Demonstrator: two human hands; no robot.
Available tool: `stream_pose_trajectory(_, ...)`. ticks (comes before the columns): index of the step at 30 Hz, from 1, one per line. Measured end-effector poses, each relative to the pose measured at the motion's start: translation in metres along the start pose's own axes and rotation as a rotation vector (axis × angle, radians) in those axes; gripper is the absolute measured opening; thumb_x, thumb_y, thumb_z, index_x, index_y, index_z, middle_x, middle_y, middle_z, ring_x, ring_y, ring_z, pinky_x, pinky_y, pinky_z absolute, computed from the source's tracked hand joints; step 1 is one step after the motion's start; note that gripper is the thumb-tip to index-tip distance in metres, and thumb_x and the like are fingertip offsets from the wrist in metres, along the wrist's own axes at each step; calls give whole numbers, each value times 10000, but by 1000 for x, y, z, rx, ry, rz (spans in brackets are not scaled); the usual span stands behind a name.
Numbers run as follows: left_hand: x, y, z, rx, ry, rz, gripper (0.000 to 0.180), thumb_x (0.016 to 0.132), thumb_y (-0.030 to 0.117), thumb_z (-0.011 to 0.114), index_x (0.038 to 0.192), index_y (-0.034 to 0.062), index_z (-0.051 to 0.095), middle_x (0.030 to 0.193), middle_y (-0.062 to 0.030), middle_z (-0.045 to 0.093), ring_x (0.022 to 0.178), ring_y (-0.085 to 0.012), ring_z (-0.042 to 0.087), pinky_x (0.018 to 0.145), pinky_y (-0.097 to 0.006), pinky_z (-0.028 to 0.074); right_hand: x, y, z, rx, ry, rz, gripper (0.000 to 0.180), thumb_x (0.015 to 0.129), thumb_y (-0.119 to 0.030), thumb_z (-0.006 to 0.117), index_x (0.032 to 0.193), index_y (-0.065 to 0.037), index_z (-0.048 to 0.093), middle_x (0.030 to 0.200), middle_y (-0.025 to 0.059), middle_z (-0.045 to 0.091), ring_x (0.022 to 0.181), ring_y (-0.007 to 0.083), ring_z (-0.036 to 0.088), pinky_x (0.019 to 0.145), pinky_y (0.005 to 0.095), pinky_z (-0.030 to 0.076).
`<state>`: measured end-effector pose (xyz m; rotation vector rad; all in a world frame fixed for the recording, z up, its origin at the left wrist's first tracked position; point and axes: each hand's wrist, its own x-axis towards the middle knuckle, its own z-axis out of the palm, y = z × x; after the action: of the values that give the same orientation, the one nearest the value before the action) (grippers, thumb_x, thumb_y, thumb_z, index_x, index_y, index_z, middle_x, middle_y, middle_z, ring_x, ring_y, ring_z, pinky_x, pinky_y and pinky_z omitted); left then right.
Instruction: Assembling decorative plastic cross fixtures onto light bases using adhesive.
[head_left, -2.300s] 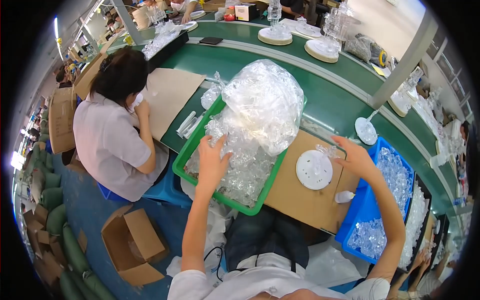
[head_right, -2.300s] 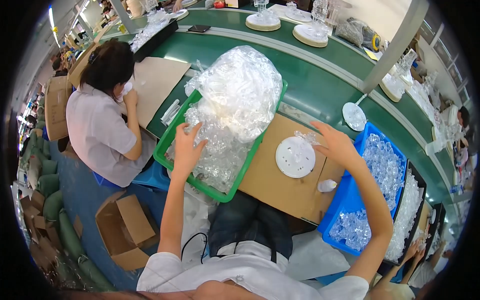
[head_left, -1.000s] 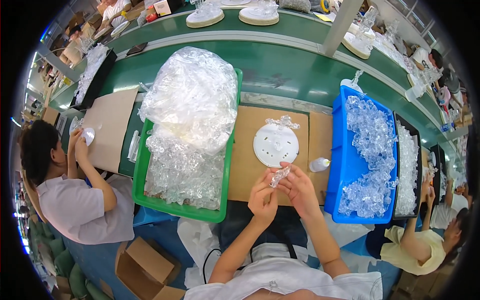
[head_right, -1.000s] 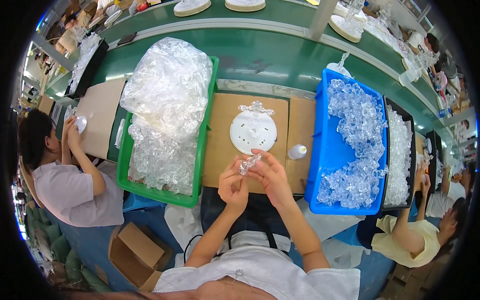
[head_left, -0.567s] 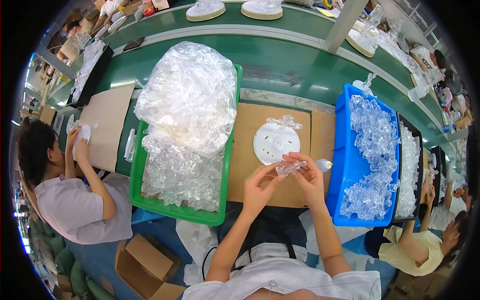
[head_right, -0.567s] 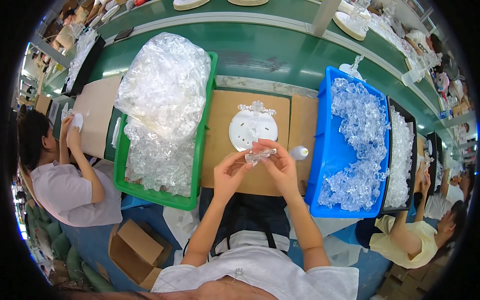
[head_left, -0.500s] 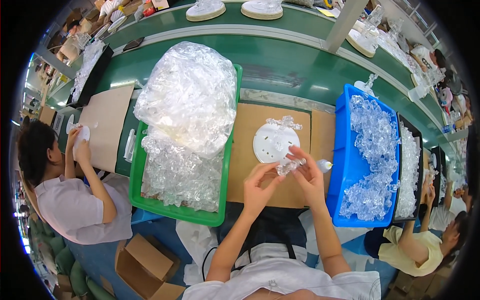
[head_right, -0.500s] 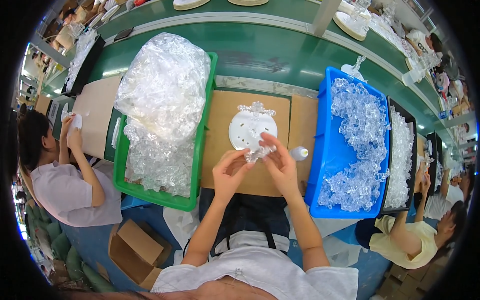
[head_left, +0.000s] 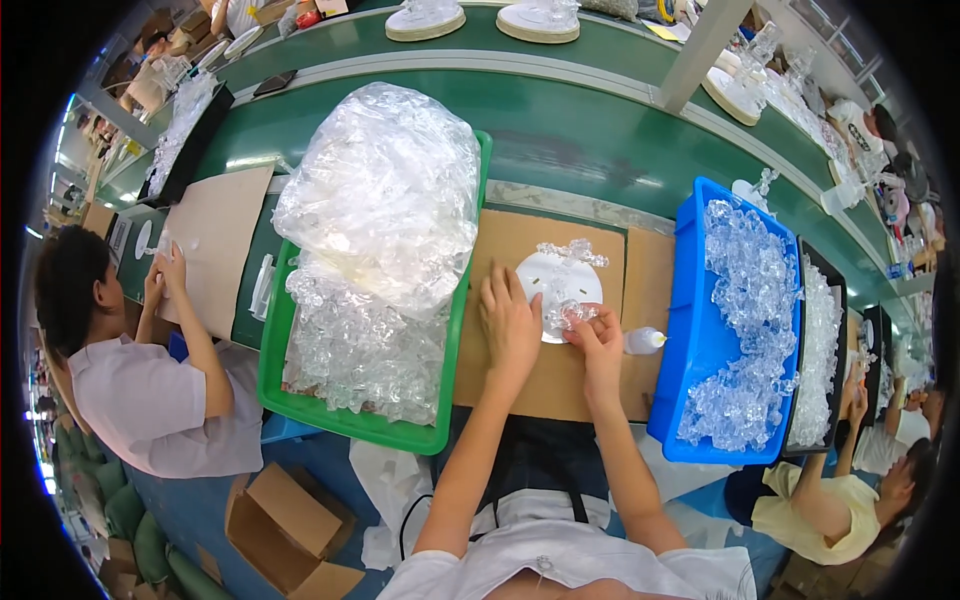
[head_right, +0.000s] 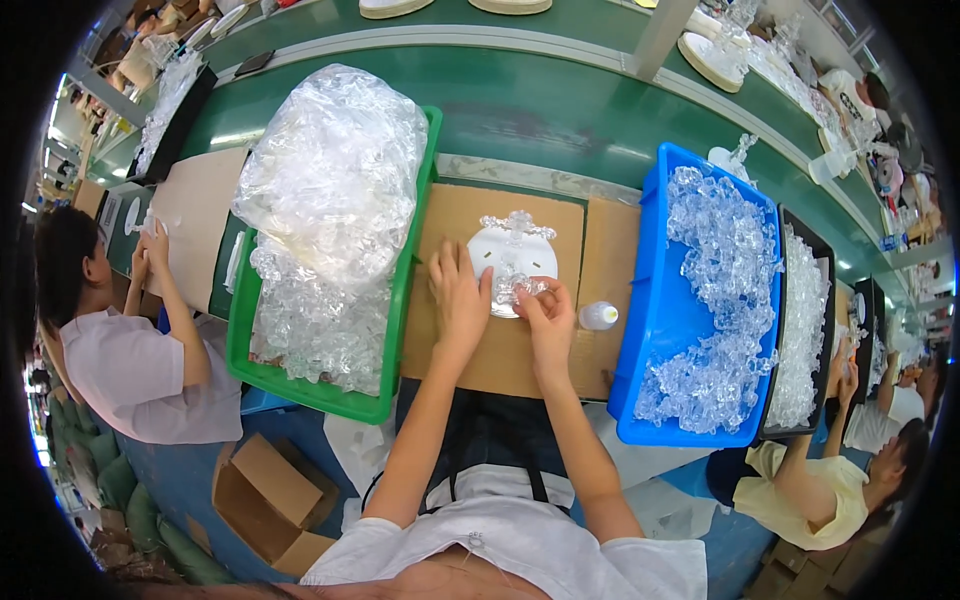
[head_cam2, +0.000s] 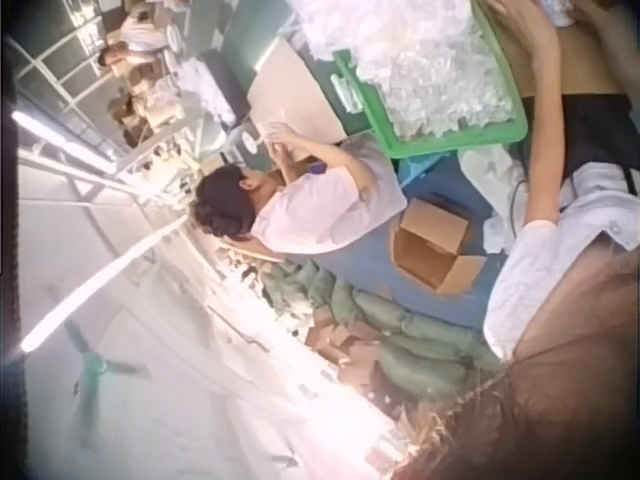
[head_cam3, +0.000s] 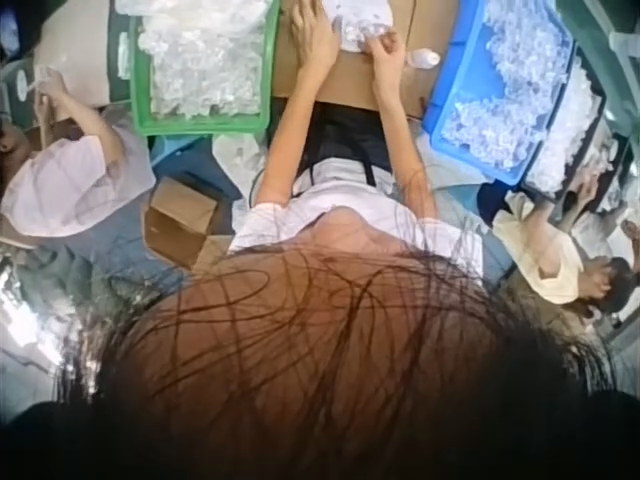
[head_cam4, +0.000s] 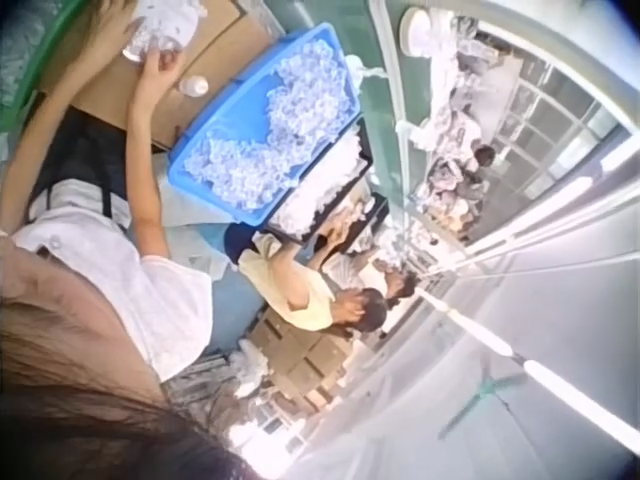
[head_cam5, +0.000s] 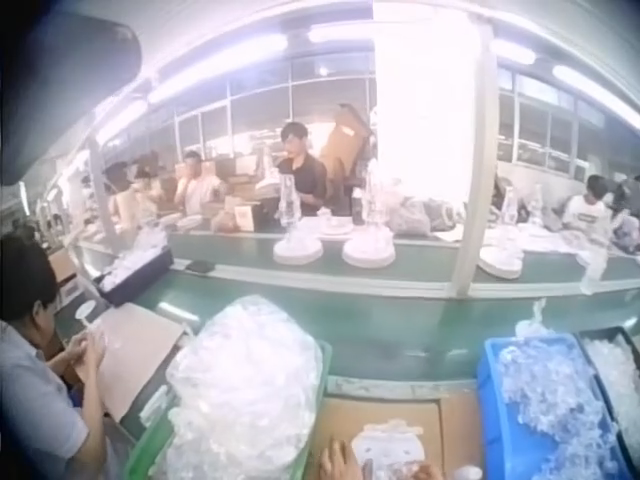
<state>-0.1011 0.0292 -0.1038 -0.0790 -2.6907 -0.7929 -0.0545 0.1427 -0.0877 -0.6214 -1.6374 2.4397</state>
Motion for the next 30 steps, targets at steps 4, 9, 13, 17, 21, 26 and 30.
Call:
stream_pose_trajectory(4, -9, -7, 6, -307, 0, -117, 412, 785, 80, 666, 1128, -50, 479, 1243, -236, 459, 1166, -346, 408, 982, -441, 334, -1, 9, -5, 6, -6, -56, 248, 850, -26, 614, 1074, -19, 506, 937, 63, 626, 855, 100, 591, 730, 237, 501)
stream_pose_trajectory(9, -32, 4, -27, -1363, -183, -686, 413, 776, -53, 669, 1131, -22, 460, 1085, -112, 591, 993, -157, 581, 838, -286, 488, -8, -9, -22, 164, -72, 113, 213, 866, -79, 542, 1070, -37, 501, 990, 83, 629, 876, 146, 623, 775, 265, 519)
stream_pose_trajectory(13, -55, 29, -53, -1475, -35, -692, 525, 782, -77, 646, 1269, -55, 451, 1125, -88, 577, 1043, -166, 563, 890, -292, 462, -31, -28, -19, 219, -109, 180, 220, 876, -79, 518, 1091, -34, 507, 1012, 94, 629, 888, 160, 631, 769, 270, 527)
stream_pose_trajectory(17, -76, 39, -59, -1389, 1, -505, 353, 836, -79, 590, 1186, -72, 547, 1242, -88, 488, 1085, -160, 530, 875, -263, 469, -48, -38, -13, 165, -83, 121, 274, 880, -55, 537, 1147, -14, 498, 1035, 113, 629, 905, 167, 639, 754, 259, 540)
stream_pose_trajectory(21, -83, 51, -57, -1466, 41, -498, 358, 845, -83, 579, 1201, -62, 544, 1217, -84, 494, 1055, -150, 537, 868, -252, 467, -64, -39, -5, 71, -81, 6, 312, 863, -26, 587, 1159, 5, 492, 1001, 116, 641, 903, 173, 645, 748, 267, 551)
stream_pose_trajectory(26, -90, 52, -58, -1417, 57, -497, 320, 849, -55, 597, 1168, -66, 575, 1157, -64, 540, 936, -90, 548, 762, -196, 458, -69, -46, 3, 0, -47, -57, 307, 852, -24, 612, 1138, 6, 502, 987, 119, 646, 882, 163, 645, 738, 267, 550)
stream_pose_trajectory(30, -91, 53, -62, -1287, 50, -473, 297, 848, -41, 607, 1144, -66, 593, 1120, -53, 567, 870, -66, 541, 699, -173, 440, -66, -46, 2, -60, -57, -58, 330, 837, -30, 642, 1134, 9, 504, 990, 125, 646, 860, 155, 646, 722, 255, 548)
